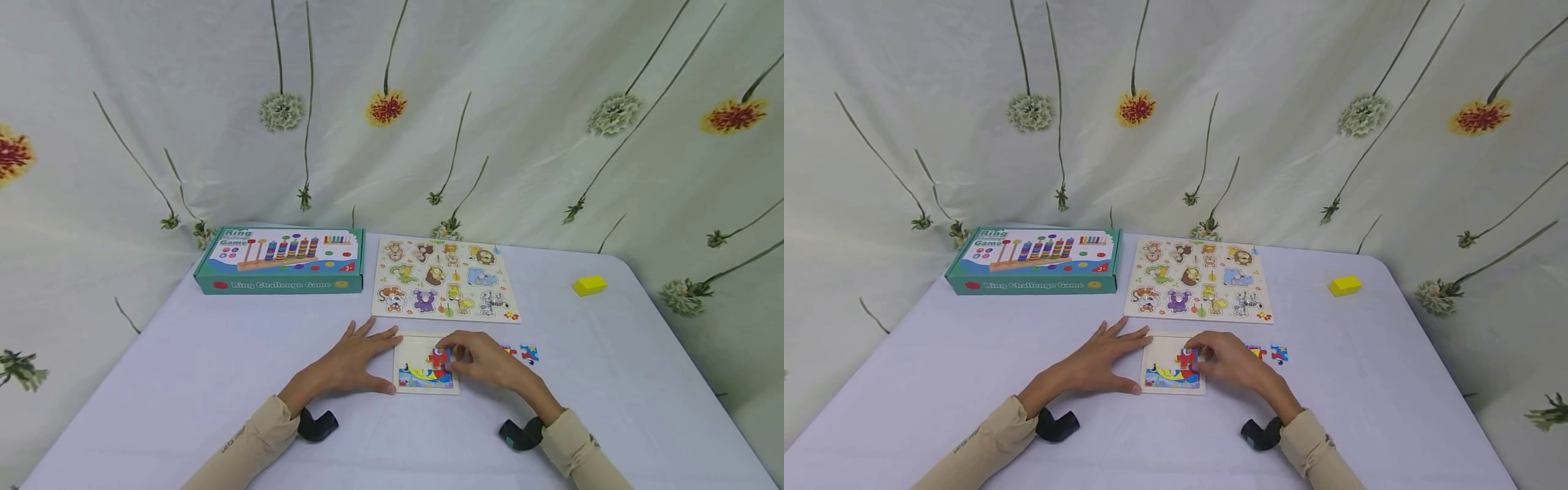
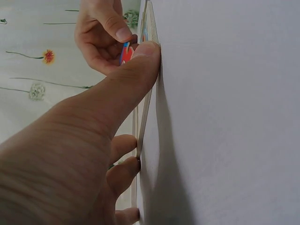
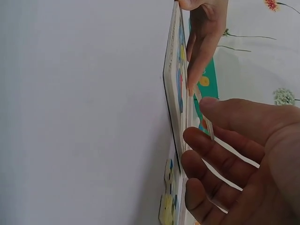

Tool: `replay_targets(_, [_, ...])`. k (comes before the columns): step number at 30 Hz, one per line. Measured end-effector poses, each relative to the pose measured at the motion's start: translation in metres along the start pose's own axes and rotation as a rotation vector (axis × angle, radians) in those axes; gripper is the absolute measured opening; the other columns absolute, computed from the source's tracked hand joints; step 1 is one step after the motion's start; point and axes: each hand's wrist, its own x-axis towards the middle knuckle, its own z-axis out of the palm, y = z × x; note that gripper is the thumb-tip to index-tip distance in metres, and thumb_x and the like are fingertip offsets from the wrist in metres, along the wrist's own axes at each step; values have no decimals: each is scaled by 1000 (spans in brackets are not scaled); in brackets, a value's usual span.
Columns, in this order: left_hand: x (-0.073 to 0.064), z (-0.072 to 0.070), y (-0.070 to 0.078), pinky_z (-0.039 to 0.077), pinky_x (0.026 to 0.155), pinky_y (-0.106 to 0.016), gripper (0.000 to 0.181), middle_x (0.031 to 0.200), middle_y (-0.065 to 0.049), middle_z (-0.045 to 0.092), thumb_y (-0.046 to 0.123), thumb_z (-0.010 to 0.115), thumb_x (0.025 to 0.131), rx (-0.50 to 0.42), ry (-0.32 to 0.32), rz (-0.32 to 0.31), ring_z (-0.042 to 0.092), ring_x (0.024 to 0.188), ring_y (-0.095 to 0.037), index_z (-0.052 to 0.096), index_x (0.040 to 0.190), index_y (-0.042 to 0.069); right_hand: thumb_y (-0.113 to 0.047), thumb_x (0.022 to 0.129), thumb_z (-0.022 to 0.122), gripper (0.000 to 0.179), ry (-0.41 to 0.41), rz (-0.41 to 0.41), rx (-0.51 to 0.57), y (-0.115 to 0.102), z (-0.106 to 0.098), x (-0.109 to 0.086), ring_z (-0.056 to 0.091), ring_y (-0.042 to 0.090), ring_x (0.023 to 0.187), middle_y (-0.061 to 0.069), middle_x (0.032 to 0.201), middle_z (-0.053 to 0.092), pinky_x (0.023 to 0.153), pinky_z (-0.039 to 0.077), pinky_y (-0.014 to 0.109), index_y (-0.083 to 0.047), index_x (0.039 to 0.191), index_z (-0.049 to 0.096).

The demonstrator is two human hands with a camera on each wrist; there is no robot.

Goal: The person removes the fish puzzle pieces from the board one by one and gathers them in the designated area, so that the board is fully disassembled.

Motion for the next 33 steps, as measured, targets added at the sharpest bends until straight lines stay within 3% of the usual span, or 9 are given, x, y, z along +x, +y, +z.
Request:
replay_targets(14, [1,2,-2,-4,117,-56,90,155,5,32,55,78,71,-2,5,-19,2,148,-32,41,147,22,-13,82,75,32,52,30,13,6,-8,-8,55,10,78,-6,93,67,65,50,21,-11,114,69])
replay_targets(28, [1,3,-2,-4,117,-56,93,155,5,32,56,77,70,-2,11,-17,3,148,-31,40,148,20,-12,83,74,29,76,46,27,13,-20,-22,55,8,77,-7,91,67,70,51,23,-10,112,69])
replay_targets(33, [2,3,-3,-4,117,-55,93,155,7,32,57,77,70,4,11,-23,2,148,-30,39,148,21,-11,83,73,28,86,80,22,16,-24,-28,53,12,75,-7,87,63,66,49,22,-11,111,68])
